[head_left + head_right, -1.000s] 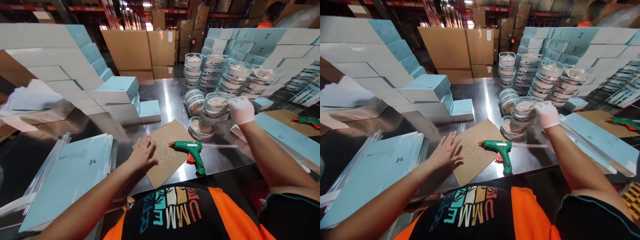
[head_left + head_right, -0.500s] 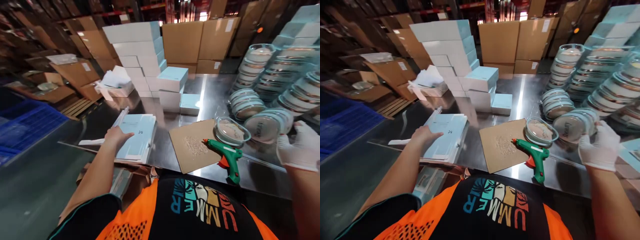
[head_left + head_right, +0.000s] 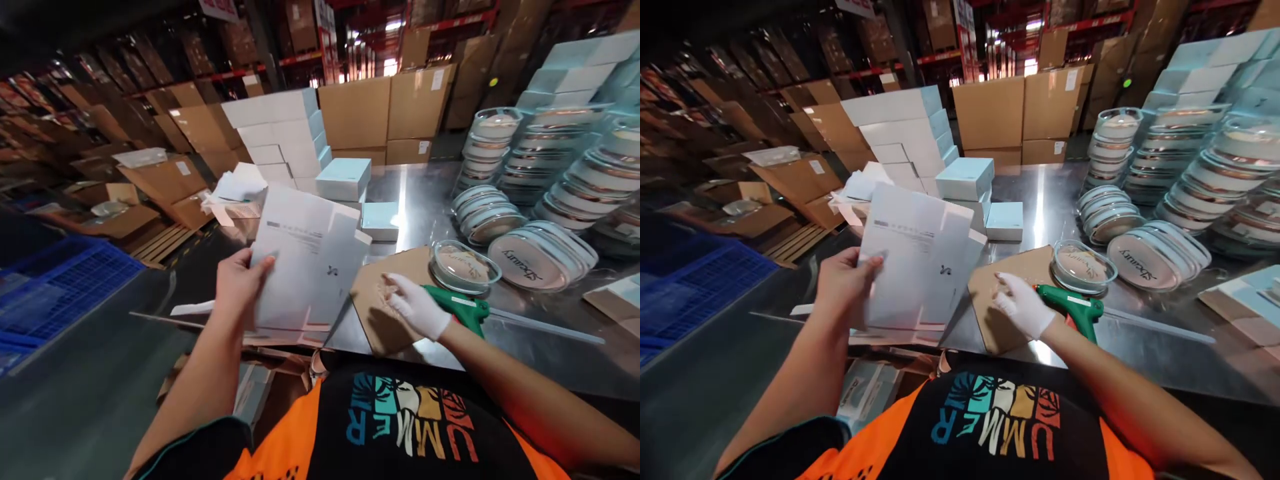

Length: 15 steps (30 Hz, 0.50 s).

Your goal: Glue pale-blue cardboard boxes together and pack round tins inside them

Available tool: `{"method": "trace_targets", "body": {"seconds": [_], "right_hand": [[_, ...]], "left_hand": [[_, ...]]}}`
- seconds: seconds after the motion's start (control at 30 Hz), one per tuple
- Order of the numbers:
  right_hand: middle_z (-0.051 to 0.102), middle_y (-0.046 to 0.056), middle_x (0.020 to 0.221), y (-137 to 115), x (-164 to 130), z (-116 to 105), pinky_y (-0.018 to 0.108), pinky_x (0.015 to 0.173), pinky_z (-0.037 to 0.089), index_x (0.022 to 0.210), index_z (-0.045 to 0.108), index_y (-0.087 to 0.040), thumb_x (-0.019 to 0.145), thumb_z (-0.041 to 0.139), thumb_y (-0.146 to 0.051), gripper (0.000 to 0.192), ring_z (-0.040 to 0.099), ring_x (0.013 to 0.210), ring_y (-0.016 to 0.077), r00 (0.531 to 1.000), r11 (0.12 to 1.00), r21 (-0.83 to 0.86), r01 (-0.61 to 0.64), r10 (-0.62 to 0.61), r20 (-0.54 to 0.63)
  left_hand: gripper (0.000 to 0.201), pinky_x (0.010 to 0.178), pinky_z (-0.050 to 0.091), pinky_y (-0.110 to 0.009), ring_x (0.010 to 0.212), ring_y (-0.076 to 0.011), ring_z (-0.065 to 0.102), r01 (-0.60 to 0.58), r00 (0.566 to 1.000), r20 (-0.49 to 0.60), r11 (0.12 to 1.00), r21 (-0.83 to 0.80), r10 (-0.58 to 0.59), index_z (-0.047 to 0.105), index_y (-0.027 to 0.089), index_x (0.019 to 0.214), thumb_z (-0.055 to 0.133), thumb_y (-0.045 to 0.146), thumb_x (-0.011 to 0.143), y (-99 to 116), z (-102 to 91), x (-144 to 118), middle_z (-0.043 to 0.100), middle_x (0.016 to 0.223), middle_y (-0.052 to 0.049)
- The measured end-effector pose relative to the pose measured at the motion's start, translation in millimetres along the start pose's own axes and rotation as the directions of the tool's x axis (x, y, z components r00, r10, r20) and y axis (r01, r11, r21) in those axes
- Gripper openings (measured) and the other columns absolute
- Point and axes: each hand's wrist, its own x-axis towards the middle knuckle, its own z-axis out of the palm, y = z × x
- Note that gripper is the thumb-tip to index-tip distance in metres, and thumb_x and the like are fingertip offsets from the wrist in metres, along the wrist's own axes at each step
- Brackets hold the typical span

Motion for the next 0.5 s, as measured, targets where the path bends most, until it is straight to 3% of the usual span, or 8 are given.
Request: {"method": "trace_targets", "body": {"seconds": [0.07,0.13,0.2,0.3,0.4,0.5], "right_hand": [[0.068,0.023,0.151,-10,12,17,0.054,0.111,0.060,0.154,0.058,-0.016,0.102,0.057,-0.058,0.068,0.069,0.138,0.0353,0.995,0.987,0.139,-0.082,0.073,0.069],[0.062,0.023,0.158,-14,17,27,0.056,0.115,0.057,0.159,0.053,-0.016,0.100,0.060,-0.057,0.072,0.065,0.144,0.0360,0.986,0.961,0.231,-0.151,0.129,0.110],[0.063,0.024,0.157,-10,15,30,0.058,0.117,0.055,0.158,0.054,-0.015,0.098,0.063,-0.053,0.072,0.065,0.143,0.0364,0.978,0.947,0.255,-0.193,0.163,0.133],[0.068,0.024,0.150,7,6,31,0.059,0.118,0.055,0.154,0.058,-0.015,0.097,0.062,-0.051,0.067,0.070,0.136,0.0365,0.958,0.928,0.255,-0.270,0.232,0.171],[0.069,0.022,0.150,18,6,33,0.059,0.122,0.051,0.151,0.060,-0.018,0.096,0.061,-0.058,0.068,0.069,0.138,0.0356,0.931,0.901,0.261,-0.348,0.300,0.207],[0.062,0.023,0.158,8,17,33,0.059,0.126,0.047,0.155,0.057,-0.019,0.093,0.062,-0.075,0.084,0.062,0.146,0.0372,0.939,0.905,0.295,-0.306,0.236,0.252]], "left_hand": [[0.044,0.065,0.050,-0.030,0.075,-0.0226,0.066,-0.077,0.996,-0.035,0.997,0.004,0.077,0.079,0.016,0.097,0.076,0.054,0.074,13,5.6,-11,0.077,0.084,-0.004],[0.038,0.067,0.050,-0.030,0.078,-0.0239,0.067,-0.066,0.991,-0.111,0.997,0.040,0.070,0.077,0.018,0.094,0.076,0.051,0.075,10,0.9,-8,0.077,0.083,-0.004],[0.029,0.069,0.050,-0.032,0.079,-0.0256,0.067,0.080,0.981,-0.178,0.996,0.042,-0.071,0.074,0.019,0.088,0.077,0.043,0.072,-5,-13.4,6,0.075,0.081,-0.004],[0.019,0.068,0.049,-0.034,0.076,-0.0267,0.065,0.304,0.929,-0.229,0.952,0.020,-0.292,0.065,0.020,0.073,0.078,0.029,0.064,-34,-40.8,29,0.067,0.069,-0.004],[0.020,0.064,0.049,-0.033,0.070,-0.0238,0.062,0.344,0.913,-0.215,0.938,-0.052,-0.346,0.064,0.019,0.076,0.077,0.032,0.067,-43,-55.6,36,0.063,0.065,-0.002],[0.043,0.057,0.048,-0.031,0.060,-0.0201,0.061,0.321,0.934,-0.100,0.929,-0.185,-0.343,0.072,0.017,0.091,0.081,0.052,0.067,-22,-46.9,22,0.067,0.067,-0.001]]}}
